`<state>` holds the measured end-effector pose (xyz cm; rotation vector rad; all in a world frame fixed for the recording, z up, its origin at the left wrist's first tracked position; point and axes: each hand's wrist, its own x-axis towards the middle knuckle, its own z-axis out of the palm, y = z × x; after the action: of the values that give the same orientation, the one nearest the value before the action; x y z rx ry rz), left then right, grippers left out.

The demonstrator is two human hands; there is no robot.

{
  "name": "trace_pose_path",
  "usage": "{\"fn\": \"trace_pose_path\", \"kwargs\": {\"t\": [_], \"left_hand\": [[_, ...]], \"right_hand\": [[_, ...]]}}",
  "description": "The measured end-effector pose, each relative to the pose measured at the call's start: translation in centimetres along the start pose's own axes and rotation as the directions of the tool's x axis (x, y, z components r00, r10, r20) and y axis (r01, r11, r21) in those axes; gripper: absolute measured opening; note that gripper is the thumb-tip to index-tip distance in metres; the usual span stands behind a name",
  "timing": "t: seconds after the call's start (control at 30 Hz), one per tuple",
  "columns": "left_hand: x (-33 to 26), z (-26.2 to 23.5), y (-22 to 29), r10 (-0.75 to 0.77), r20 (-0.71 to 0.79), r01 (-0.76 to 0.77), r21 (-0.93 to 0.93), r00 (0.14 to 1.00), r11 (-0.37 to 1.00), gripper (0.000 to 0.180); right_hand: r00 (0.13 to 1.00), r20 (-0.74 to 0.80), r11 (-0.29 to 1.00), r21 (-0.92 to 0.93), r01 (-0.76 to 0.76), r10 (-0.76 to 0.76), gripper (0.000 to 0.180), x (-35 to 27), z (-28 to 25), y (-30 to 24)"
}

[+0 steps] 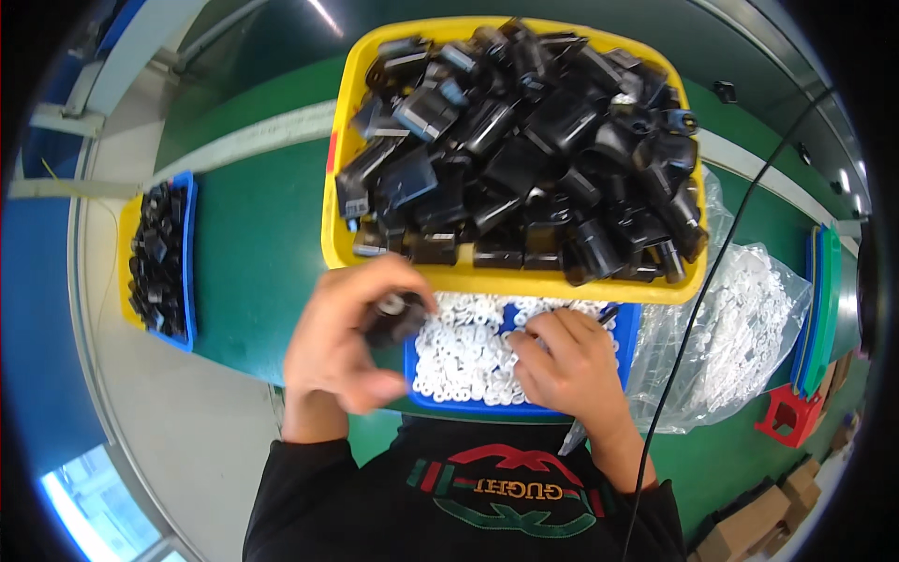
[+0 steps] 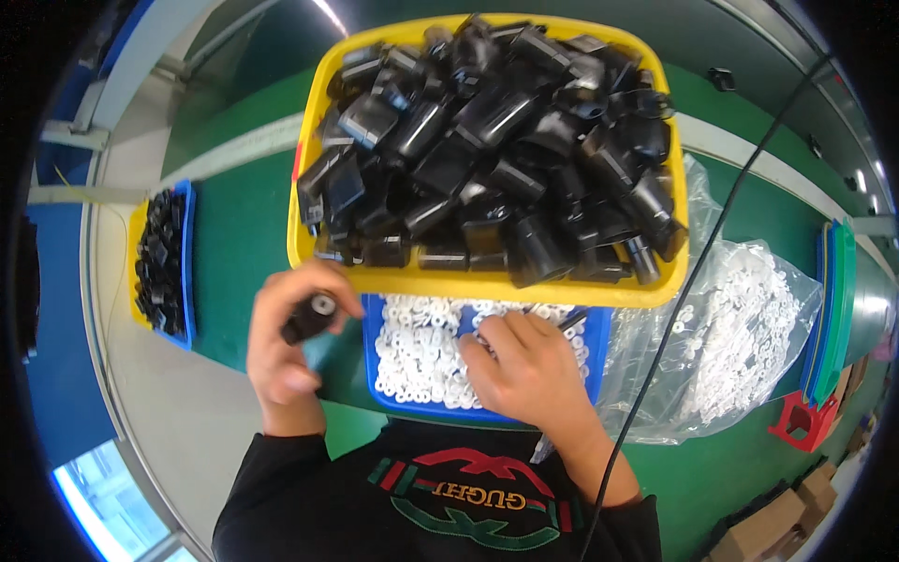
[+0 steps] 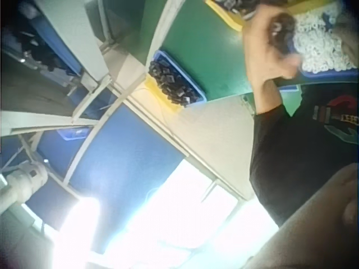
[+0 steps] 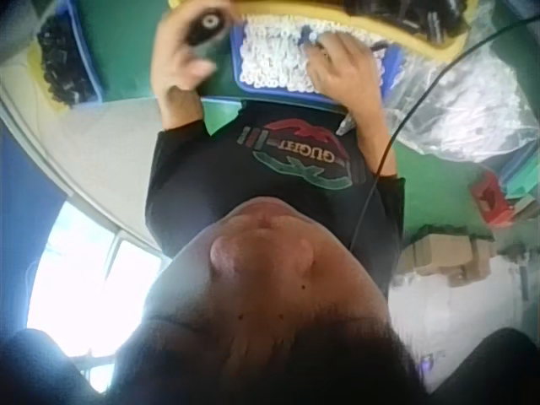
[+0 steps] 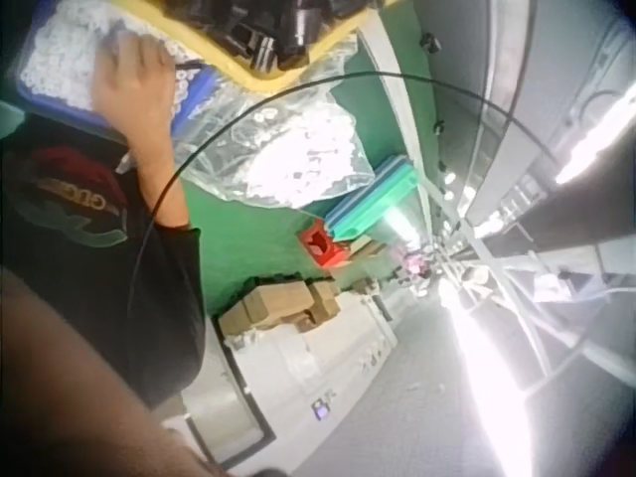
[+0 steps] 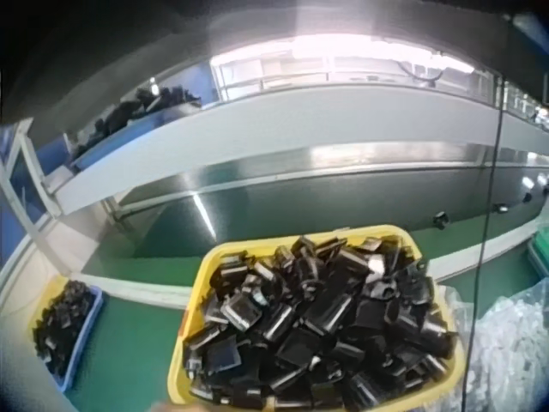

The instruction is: The person repeatedly picks up black plastic components from a yellow bin and inserts white washers into them using a small black tool. The person then places the assembled units into a blue bin. The task is performed continuously throughout the clip.

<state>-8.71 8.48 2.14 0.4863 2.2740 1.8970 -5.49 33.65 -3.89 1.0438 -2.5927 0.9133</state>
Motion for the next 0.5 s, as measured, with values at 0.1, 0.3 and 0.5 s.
{"fn": "trace_pose_path", "kwargs": {"t": [0.1,0.3,0.5], "left_hand": [[2.4,-2.6,1.3,-0.046,-0.336,0.100,0.148,0.941,0.984,0.089],[11.4,-11.3,-5.3,0.203,-0.444,0.235,0.746,0.873,0.624,0.042],[18.0,-15.8,-12.7,0.215,-0.353,0.246,0.881,0.911,0.404,0.048]], "right_hand": [[0.998,0.051,1.000,0.021,-0.021,0.020,0.022,0.3,-0.4,0.1],[1.000,0.017,0.999,-0.031,-0.012,0.013,0.014,-0.1,0.5,0.1],[0.999,-0.030,0.998,0.046,-0.034,0.036,0.013,-0.4,0.5,0.3]]}}
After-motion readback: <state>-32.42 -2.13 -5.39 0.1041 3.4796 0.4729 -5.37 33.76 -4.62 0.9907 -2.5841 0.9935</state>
